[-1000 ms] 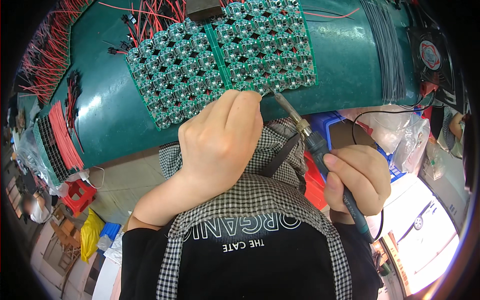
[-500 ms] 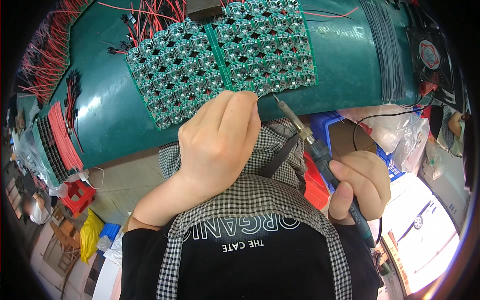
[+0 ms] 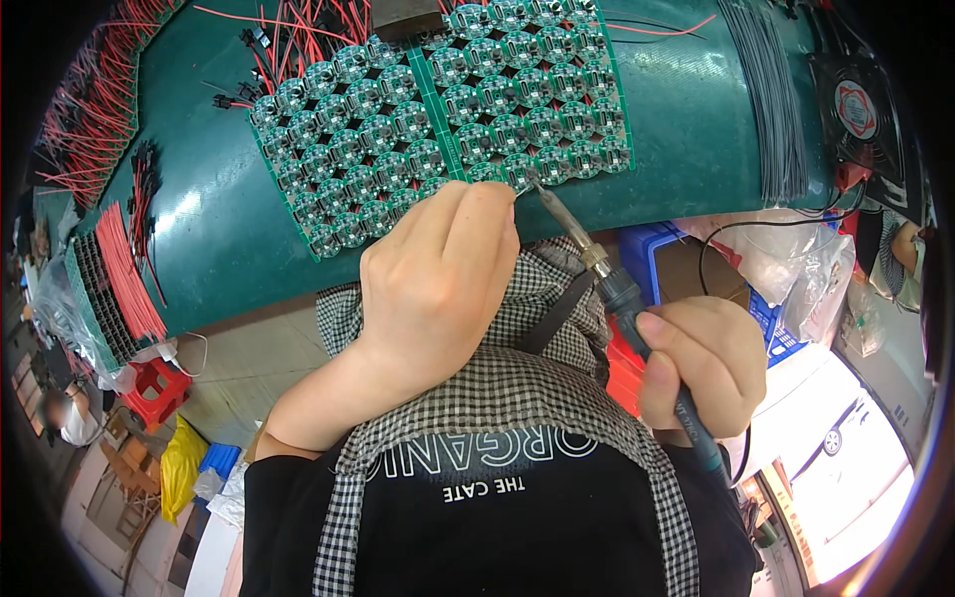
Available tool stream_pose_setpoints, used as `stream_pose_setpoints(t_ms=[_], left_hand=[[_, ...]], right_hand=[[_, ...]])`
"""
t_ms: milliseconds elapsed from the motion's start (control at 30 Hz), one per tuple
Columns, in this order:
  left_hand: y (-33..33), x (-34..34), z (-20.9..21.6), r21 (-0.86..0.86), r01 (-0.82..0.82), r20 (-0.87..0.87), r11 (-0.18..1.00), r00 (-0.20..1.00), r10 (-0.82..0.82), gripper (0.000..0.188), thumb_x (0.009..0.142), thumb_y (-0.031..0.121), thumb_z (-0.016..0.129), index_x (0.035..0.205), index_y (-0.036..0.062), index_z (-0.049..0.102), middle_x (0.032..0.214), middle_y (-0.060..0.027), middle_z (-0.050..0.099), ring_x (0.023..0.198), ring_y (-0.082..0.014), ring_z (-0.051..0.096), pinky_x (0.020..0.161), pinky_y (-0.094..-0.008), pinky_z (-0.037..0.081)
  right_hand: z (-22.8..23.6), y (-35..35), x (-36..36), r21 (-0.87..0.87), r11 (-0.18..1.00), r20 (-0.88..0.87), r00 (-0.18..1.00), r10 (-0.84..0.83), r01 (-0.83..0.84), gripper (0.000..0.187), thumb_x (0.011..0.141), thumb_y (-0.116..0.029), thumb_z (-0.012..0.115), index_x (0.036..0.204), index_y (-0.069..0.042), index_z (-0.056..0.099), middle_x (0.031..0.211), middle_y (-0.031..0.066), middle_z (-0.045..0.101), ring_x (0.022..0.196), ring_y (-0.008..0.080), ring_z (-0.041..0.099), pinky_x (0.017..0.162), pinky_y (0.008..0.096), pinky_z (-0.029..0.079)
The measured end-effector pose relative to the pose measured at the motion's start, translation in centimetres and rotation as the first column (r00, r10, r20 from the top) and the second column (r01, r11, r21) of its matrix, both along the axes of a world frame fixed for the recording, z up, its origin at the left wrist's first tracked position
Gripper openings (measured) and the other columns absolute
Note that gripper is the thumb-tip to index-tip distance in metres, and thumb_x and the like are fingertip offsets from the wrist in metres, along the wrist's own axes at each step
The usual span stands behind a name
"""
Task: The person solders red wires onto a panel of LED PCBs using a soldering iron.
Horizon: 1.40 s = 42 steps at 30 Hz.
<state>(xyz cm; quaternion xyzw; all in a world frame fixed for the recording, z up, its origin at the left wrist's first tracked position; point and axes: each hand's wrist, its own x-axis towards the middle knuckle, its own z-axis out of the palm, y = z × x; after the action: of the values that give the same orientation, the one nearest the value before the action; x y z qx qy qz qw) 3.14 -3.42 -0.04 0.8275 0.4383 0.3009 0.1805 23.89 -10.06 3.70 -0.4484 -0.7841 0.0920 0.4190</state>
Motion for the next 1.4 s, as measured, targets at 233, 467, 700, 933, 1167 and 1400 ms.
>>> stream_pose_setpoints(t_ms=[233, 467, 700, 933, 1167, 1400], left_hand=[[-0.2, 0.6, -0.2, -0.003, 0.025, -0.037, 1.0, 0.999, -0.025, 0.02, 0.076, 0.0, 0.066, 0.094, 0.0032, 0.058, 0.068, -0.0052, 0.05, 0.056, -0.0195, 0.057, 0.047, -0.0325, 0.048], [0.0, -0.2, 0.4, 0.02, -0.049, -0.05, 0.999, 0.998, 0.05, 0.017, 0.076, 0.002, 0.068, 0.091, 0.0081, 0.061, 0.069, -0.0043, 0.049, 0.053, -0.018, 0.055, 0.046, -0.0317, 0.045], [0.4, -0.8, 1.5, -0.11, -0.098, 0.1, 0.989, 0.989, 0.109, 0.019, 0.077, -0.005, 0.07, 0.092, 0.0053, 0.065, 0.076, -0.0057, 0.057, 0.057, -0.0182, 0.055, 0.05, -0.0296, 0.044], [0.6, -3.4, 2.3, -0.443, -0.121, 0.346, 0.889, 0.891, 0.294, 0.009, 0.085, -0.003, 0.07, 0.093, 0.0027, 0.069, 0.075, 0.003, 0.06, 0.059, -0.0018, 0.046, 0.05, -0.018, 0.033], [2.0, -5.3, 3.5, -0.05, -0.425, 0.231, 0.904, 0.875, 0.424, 0.012, 0.082, -0.003, 0.072, 0.092, 0.0039, 0.068, 0.075, 0.0041, 0.059, 0.056, 0.0001, 0.041, 0.049, -0.0168, 0.027], [2.5, -0.8, 1.9, 0.078, -0.06, 0.094, 0.995, 0.994, 0.053, 0.017, 0.074, -0.002, 0.071, 0.088, 0.006, 0.065, 0.072, -0.0051, 0.058, 0.058, -0.0199, 0.057, 0.051, -0.0288, 0.044]], right_hand=[[-0.5, -0.5, -0.9, 0.097, 0.995, 0.065, 0.998, -0.007, 0.001, 0.013, 0.073, -0.005, 0.071, 0.082, 0.005, 0.071, 0.072, 0.0114, 0.064, 0.05, 0.0182, 0.059, 0.04, 0.0257, 0.046], [0.6, -0.1, -0.3, -0.071, 0.997, 0.004, 1.0, -0.014, 0.014, 0.016, 0.07, -0.003, 0.073, 0.085, 0.002, 0.072, 0.074, 0.0099, 0.065, 0.055, 0.0198, 0.062, 0.047, 0.0277, 0.05], [0.1, -0.8, -1.6, 0.083, 0.993, 0.138, 0.986, -0.091, 0.08, 0.016, 0.07, -0.007, 0.075, 0.085, -0.001, 0.073, 0.073, 0.007, 0.065, 0.055, 0.0169, 0.061, 0.047, 0.0255, 0.048], [1.3, -1.1, -1.5, 0.073, 0.997, 0.322, 0.945, -0.055, 0.033, 0.017, 0.072, -0.012, 0.076, 0.085, -0.001, 0.073, 0.072, 0.0077, 0.064, 0.055, 0.0168, 0.061, 0.044, 0.0238, 0.046], [0.6, -1.5, 0.0, 0.031, 0.999, 0.133, 0.99, 0.036, -0.04, 0.018, 0.078, -0.013, 0.073, 0.088, 0.002, 0.071, 0.072, 0.0107, 0.064, 0.058, 0.0192, 0.063, 0.045, 0.0273, 0.049], [1.4, -0.1, 1.3, -0.15, 0.985, -0.089, 0.991, -0.103, 0.089, 0.015, 0.081, -0.004, 0.067, 0.089, 0.008, 0.067, 0.074, 0.0157, 0.065, 0.059, 0.0245, 0.062, 0.051, 0.0313, 0.049]])
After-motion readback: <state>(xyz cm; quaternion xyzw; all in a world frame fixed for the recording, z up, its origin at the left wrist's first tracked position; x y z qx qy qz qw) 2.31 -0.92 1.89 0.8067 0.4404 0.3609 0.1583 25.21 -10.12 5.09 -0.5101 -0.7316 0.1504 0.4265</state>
